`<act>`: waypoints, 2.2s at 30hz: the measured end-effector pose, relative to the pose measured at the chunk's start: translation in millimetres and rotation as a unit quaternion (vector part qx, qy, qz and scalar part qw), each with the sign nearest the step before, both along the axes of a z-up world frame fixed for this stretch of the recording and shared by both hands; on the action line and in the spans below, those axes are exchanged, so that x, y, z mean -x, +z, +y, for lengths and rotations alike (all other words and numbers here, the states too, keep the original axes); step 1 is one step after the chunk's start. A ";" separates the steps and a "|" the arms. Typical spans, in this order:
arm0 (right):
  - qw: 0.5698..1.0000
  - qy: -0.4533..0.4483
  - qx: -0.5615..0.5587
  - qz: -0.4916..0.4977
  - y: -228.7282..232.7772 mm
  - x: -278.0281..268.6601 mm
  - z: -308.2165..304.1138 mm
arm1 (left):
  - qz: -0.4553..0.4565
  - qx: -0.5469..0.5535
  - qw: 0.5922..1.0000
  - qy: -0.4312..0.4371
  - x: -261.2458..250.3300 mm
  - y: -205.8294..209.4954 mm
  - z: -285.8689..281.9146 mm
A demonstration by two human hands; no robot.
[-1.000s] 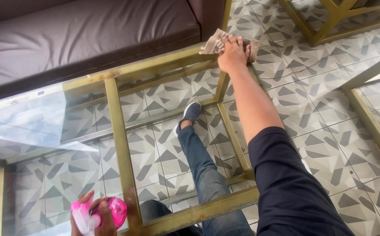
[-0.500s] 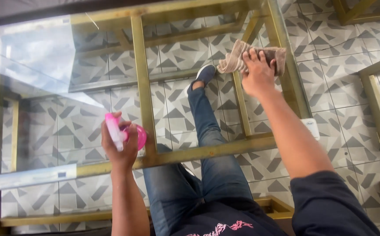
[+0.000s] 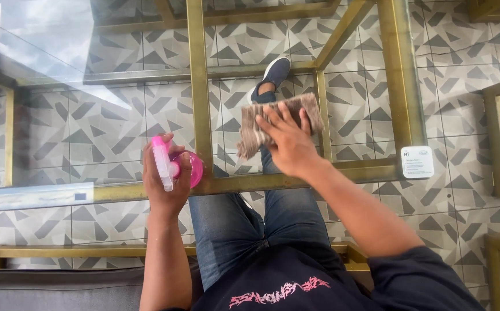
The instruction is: Cleaning a glass coffee table using a spray bottle and a cloth while sitting on a sofa.
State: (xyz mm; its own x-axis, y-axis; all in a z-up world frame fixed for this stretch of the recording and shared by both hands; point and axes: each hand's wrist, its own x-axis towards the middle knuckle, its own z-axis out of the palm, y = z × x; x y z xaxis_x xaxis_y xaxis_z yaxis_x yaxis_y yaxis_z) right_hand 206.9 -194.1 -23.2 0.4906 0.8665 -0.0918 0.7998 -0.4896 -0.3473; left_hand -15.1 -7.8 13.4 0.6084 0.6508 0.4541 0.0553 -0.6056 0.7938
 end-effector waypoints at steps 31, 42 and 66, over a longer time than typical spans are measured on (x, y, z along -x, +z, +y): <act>0.968 0.189 -0.134 -0.096 -30.3 42.5 -66.4 | -0.007 0.004 1.000 0.000 1.7 -25.2 6.9; 0.992 0.090 -0.085 -0.001 -35.8 -6.2 139.1 | -0.047 0.013 0.999 0.008 -0.4 -23.4 4.4; 0.968 0.119 -0.171 -0.137 -26.5 -54.1 -134.5 | -0.071 -0.003 0.997 0.000 -2.2 -24.2 5.8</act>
State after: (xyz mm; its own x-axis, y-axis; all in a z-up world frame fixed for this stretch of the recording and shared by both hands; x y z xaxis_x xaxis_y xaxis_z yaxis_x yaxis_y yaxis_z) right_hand 261.0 -328.6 -49.7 0.2392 0.9145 0.3263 0.9609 -0.1745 -0.2152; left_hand -13.0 -1.9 -10.8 0.5377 0.6485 0.5389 -0.0567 -0.6099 0.7904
